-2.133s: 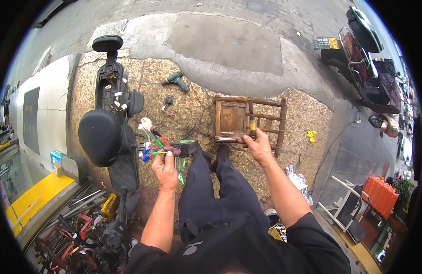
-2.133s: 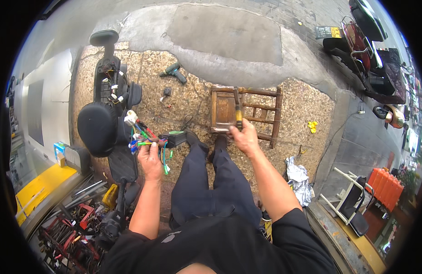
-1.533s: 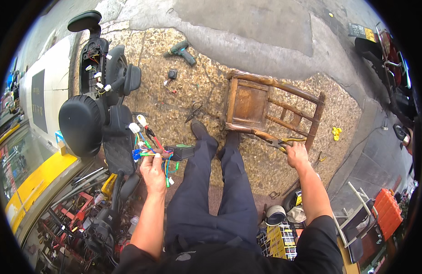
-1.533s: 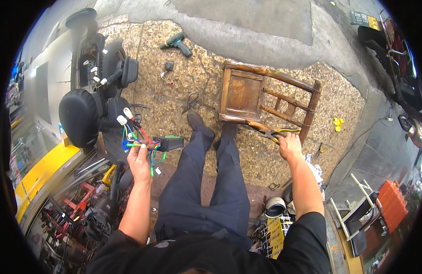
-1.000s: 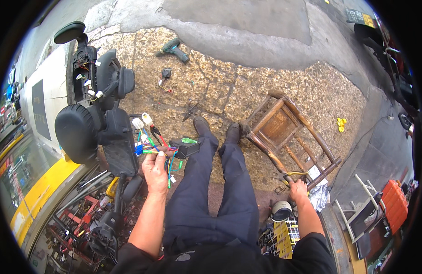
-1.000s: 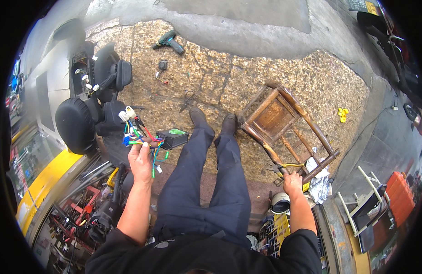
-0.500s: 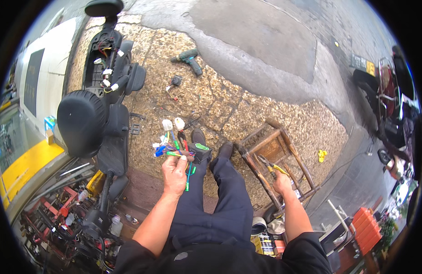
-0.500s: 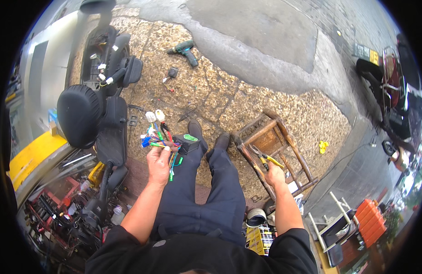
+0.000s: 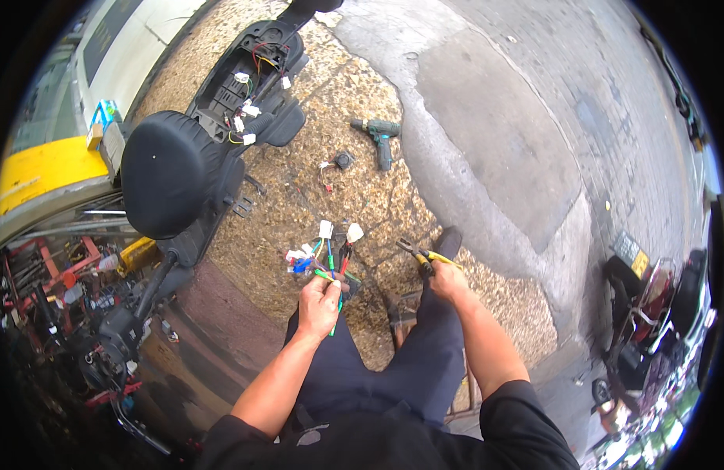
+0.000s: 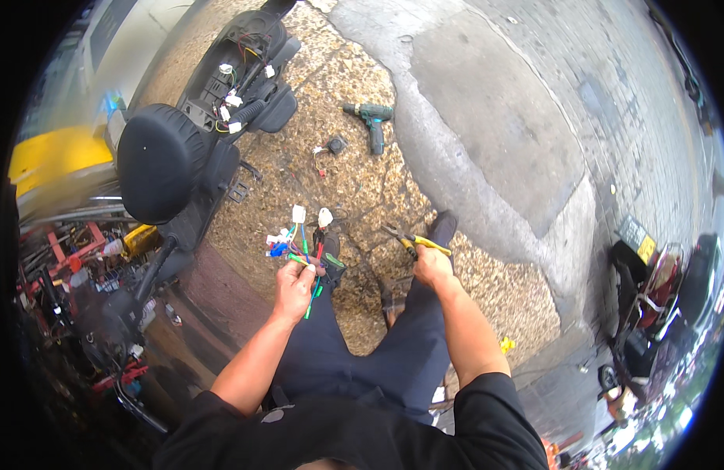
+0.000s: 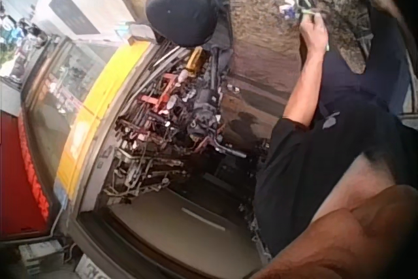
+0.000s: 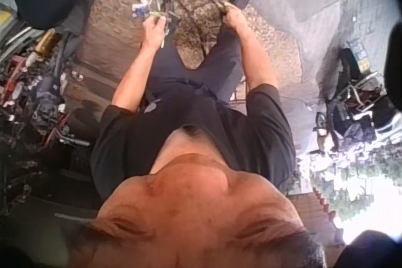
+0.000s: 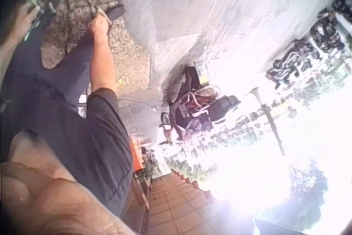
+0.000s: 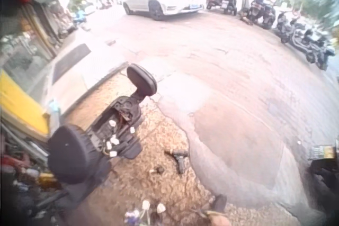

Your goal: The person sits on the ground and works on a scooter's electrical wiring harness. They strip wire insulation with pliers, twist exposed conductors together, and secure connections with green wire connectors.

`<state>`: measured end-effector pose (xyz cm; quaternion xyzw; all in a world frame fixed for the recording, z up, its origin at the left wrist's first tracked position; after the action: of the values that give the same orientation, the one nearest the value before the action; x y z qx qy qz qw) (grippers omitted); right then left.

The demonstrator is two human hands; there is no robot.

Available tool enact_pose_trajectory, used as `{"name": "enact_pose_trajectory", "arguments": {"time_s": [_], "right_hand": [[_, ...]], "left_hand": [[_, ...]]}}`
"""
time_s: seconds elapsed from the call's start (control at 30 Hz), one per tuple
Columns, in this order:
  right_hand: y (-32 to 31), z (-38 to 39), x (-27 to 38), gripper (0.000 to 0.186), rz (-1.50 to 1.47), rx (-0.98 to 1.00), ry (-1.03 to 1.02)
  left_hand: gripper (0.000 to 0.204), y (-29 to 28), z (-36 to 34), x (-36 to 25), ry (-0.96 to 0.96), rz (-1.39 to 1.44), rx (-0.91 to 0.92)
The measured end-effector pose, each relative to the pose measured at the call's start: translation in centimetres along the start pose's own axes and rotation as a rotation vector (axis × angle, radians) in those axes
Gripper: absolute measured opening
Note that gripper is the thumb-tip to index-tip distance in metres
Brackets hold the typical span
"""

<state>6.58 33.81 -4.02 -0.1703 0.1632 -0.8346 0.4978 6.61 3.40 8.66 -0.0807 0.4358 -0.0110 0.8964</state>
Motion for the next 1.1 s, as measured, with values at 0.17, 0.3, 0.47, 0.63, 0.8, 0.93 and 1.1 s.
{"name": "enact_pose_trajectory", "arguments": {"time_s": [0.17, 0.3, 0.47, 0.63, 0.8, 0.93, 1.1], "right_hand": [[-0.8, -8.4, 1.7, 0.027, 0.403, 0.014, -0.332], [0.2, -15.5, 2.3, 0.026, 0.428, 0.047, -0.314], [2.9, -23.6, 2.8, 0.028, 0.403, 0.007, -0.253], [6.5, -27.5, 2.9, 0.027, 0.257, -0.090, -0.140], [9.3, -28.3, 2.9, 0.034, 0.348, 0.098, -0.193], [8.5, -27.5, 4.3, 0.035, 0.479, 0.156, -0.291], [-3.6, -24.6, 7.4, 0.033, -0.127, -0.203, -0.425]], "left_hand": [[0.014, 5.4, -4.0, 1.3, -0.026, 0.159, -0.151], [0.015, 8.1, -9.6, 4.6, 0.019, 0.189, -0.169], [0.016, 10.3, -17.7, 7.9, 0.168, 0.320, -0.167], [0.016, 10.4, -21.1, 7.8, 0.255, 0.278, -0.097], [0.015, 10.5, -22.0, 6.7, 0.366, 0.240, -0.088], [0.015, 10.9, -21.4, 5.9, 0.442, 0.212, -0.071], [0.018, 11.2, -19.6, 5.5, 0.504, 0.202, -0.051]]}}
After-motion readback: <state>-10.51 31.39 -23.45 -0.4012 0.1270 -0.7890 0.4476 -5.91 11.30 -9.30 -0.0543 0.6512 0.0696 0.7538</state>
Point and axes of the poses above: each hand's wrist, its own z-axis away from the middle knuckle, its own y-axis out of the palm, x = y × z, the point moved 5 cm from there along -z, towards the middle knuckle, and after that the axes turned 7 degrees about y, right-handed, at the moved point
